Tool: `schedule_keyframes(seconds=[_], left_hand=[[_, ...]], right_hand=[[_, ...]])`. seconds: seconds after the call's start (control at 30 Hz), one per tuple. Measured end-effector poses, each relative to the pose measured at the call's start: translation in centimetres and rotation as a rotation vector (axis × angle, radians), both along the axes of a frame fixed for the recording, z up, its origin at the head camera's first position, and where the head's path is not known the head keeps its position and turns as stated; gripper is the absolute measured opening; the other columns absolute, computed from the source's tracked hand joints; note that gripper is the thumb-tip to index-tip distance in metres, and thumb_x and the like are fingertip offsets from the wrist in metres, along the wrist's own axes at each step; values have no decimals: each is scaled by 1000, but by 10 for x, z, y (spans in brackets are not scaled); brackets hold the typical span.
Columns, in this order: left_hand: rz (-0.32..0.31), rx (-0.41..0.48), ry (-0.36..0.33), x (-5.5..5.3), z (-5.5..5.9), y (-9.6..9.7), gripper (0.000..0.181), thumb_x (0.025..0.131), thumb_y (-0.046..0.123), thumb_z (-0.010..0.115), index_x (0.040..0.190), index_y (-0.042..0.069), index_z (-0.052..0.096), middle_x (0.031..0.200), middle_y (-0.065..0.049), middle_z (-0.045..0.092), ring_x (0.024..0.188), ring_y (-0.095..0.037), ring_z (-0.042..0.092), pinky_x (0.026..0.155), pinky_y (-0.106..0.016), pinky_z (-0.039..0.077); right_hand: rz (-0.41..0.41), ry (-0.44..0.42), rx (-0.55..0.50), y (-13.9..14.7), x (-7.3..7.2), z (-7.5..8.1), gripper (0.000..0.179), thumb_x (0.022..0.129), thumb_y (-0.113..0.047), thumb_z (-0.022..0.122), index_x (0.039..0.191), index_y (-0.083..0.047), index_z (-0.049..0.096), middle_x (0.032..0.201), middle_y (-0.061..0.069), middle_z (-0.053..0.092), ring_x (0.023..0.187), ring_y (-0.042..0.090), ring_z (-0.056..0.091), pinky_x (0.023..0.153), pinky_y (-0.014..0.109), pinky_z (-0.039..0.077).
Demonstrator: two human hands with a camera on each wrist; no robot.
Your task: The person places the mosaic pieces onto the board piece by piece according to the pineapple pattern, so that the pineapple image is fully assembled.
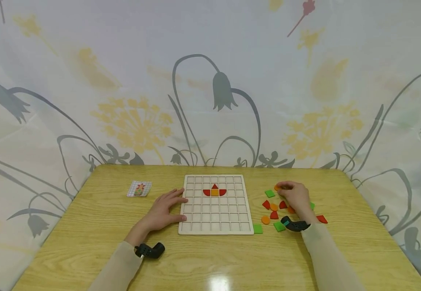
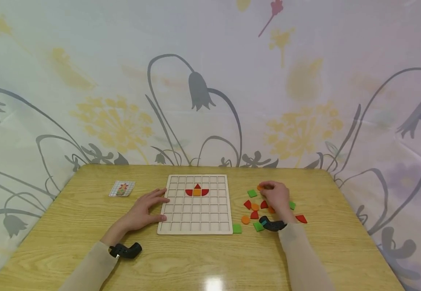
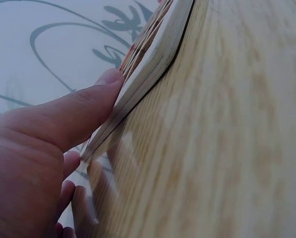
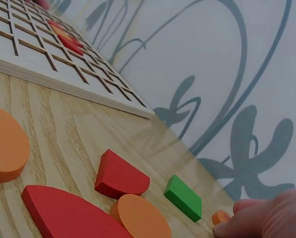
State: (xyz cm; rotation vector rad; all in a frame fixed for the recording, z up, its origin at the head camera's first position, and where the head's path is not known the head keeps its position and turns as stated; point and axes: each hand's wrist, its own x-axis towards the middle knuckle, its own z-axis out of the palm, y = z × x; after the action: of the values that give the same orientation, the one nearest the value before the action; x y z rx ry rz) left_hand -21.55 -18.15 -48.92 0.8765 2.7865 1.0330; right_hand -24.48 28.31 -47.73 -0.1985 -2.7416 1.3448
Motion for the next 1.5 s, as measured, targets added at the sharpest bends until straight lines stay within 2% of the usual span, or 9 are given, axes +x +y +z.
schedule_keyframes(seconds=[0.23,0.47,0.7,0.77,0.93,1.17,1.37,1.5], left_hand=[[3,7,7,0,2,-1,54,88,37,75,134,12,63,159,-11,34,148,-37,21,113,-66,12],[-2,5,22,1,-2,0,53,89,38,75,134,11,63,158,-13,35,147,-40,23,112,-66,14],[3,6,28,1,-2,2,52,89,37,74,133,12,63,157,-13,36,146,-40,23,111,-68,15],[5,6,22,1,0,2,52,89,37,75,133,11,63,157,-13,36,147,-40,23,111,-68,15],[2,2,15,1,2,3,53,89,37,75,133,11,63,157,-13,37,147,-39,23,111,-68,16],[1,-1,20,1,3,2,52,89,35,75,132,9,63,157,-14,37,147,-40,23,111,-68,16],[-3,1,25,1,2,2,52,89,35,75,132,9,63,157,-14,37,146,-40,24,111,-68,16],[-3,-2,31,1,2,2,52,88,35,75,132,9,64,156,-15,38,146,-41,24,111,-67,17]], right_hand=[[-10,43,41,-5,-3,0,25,93,-13,66,114,0,72,114,20,67,95,32,61,75,33,47],[-34,71,71,-8,-3,-1,24,91,-12,68,111,1,72,108,20,69,92,33,62,73,32,48],[8,86,70,-20,1,6,26,93,-15,68,112,1,73,121,26,64,110,40,57,85,45,50],[30,107,74,-26,2,9,26,93,-16,69,111,2,73,121,26,64,112,40,57,85,46,50],[105,170,88,-46,2,9,21,92,-13,70,108,0,75,114,22,68,102,36,61,80,43,52],[256,186,59,-77,4,6,15,89,-6,72,104,-2,76,107,14,69,91,30,66,73,39,56],[334,203,48,-110,8,4,13,87,-4,74,99,-6,78,107,9,69,86,22,66,75,37,55],[398,232,49,-129,9,-4,11,86,-6,76,96,-10,79,102,2,69,83,15,63,74,31,54]])
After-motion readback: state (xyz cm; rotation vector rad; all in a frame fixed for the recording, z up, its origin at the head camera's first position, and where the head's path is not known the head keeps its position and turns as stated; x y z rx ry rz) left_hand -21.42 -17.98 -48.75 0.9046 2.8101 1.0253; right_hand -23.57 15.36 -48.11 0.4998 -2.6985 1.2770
